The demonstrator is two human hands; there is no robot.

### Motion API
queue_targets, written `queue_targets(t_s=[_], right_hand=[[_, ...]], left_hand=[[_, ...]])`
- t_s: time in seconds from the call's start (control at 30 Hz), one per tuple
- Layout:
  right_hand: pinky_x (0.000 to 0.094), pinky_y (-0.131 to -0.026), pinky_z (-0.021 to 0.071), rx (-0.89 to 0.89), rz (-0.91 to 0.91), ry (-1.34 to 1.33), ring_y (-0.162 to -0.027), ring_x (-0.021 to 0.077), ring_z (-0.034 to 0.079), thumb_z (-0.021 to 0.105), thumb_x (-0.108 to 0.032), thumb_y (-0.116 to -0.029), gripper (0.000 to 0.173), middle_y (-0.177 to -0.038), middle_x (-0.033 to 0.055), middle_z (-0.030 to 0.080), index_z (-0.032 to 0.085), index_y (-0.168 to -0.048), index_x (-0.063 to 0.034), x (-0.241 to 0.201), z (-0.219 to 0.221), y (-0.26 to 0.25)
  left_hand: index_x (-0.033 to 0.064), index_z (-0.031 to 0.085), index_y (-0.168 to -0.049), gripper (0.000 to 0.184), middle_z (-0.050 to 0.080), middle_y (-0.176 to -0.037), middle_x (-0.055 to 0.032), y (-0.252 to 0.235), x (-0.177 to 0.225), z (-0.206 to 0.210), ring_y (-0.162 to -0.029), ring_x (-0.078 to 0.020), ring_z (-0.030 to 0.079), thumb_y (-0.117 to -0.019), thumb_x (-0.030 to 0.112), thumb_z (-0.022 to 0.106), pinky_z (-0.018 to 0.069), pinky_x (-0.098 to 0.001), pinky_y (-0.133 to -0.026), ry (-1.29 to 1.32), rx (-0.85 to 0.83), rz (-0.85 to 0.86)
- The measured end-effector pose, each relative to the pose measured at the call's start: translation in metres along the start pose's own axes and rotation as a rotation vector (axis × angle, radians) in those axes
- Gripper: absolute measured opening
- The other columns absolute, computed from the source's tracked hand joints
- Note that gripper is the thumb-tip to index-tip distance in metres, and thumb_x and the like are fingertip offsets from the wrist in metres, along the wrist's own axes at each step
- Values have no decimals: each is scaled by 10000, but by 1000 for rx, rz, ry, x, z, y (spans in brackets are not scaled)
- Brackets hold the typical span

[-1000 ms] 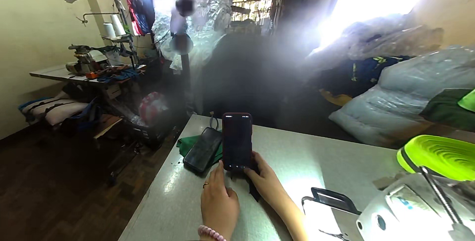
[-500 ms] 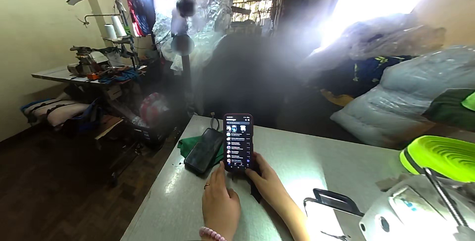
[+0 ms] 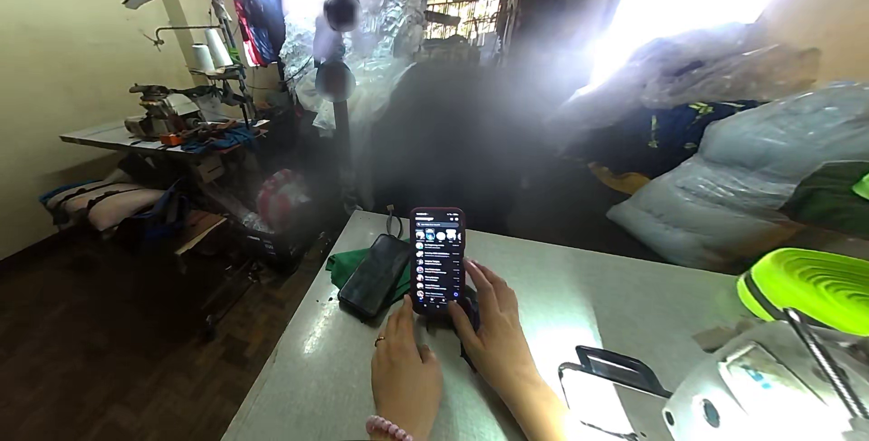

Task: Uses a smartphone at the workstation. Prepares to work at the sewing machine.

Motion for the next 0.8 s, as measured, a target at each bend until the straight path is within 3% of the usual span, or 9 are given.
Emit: queue_targets(t_s=[0.13, 0.23, 0.4, 0.5, 0.6, 0.7, 0.8], right_hand=[[664, -1137, 335, 7, -92, 137, -1422, 541, 394, 488, -512, -964, 536, -1518, 251, 493, 656, -1395, -241, -13, 1, -1], [707, -1153, 283, 11, -127, 201, -1432, 563, 368, 485, -521, -968, 519, -1537, 258, 470, 673, -1378, -266, -17, 5, -1], [705, -1160, 273, 18, -117, 202, -1441, 558, 358, 460, -556, -979, 549, -1544, 256, 463, 662, -1391, -254, -17, 4, -3], [632, -1165, 331, 46, -38, 39, -1449, 510, 371, 481, -539, -988, 616, -1535, 250, 471, 608, -1432, -131, -8, -2, -3], [442, -1119, 453, -12, 154, -283, -1381, 313, 503, 556, -396, -987, 686, -1506, 226, 492, 423, -1512, 23, 12, 2, -2], [294, -1001, 548, -105, 274, -564, -1228, 172, 624, 568, -295, -983, 702, -1400, 185, 570, 319, -1547, 42, 26, 12, -3], [274, -983, 544, -182, 309, -656, -1190, 140, 637, 577, -263, -956, 681, -1352, 161, 610, 362, -1533, 27, 26, 18, -3]], left_hand=[[129, 393, -1584, 718, 497, -1548, -102, 1, 0, 0, -1321, -306, 566, -903, 107, 621, 479, -495, -1042, 14, 39, 44], [149, 395, -1585, 712, 491, -1556, -82, 1, 0, -1, -1313, -285, 569, -909, 104, 616, 478, -471, -1042, 12, 28, 25], [154, 375, -1595, 720, 478, -1568, -71, 0, 0, 0, -1336, -277, 552, -916, 114, 612, 466, -465, -1063, -3, 11, 14], [155, 362, -1599, 721, 457, -1580, -83, 0, -1, -3, -1340, -270, 551, -925, 83, 607, 478, -456, -1059, 93, 22, -9], [79, 401, -1564, 666, 462, -1531, -172, 2, 0, -11, -1219, -277, 616, -923, 2, 564, 569, -402, -916, 380, 149, 109], [5, 426, -1531, 592, 469, -1518, -223, -5, 12, -28, -1337, -299, 539, -952, 28, 545, 498, -425, -1059, 532, 237, 225], [-3, 398, -1540, 539, 422, -1559, -227, -27, 22, -47, -1427, -273, 453, -1018, 84, 499, 399, -385, -1163, 729, 183, 164]])
Point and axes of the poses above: each hand's wrist, its own y-axis away from the middle knuckle, its own z-axis out of the palm, x = y × z, the point moved 8 cm from there along -y, towards the middle knuckle
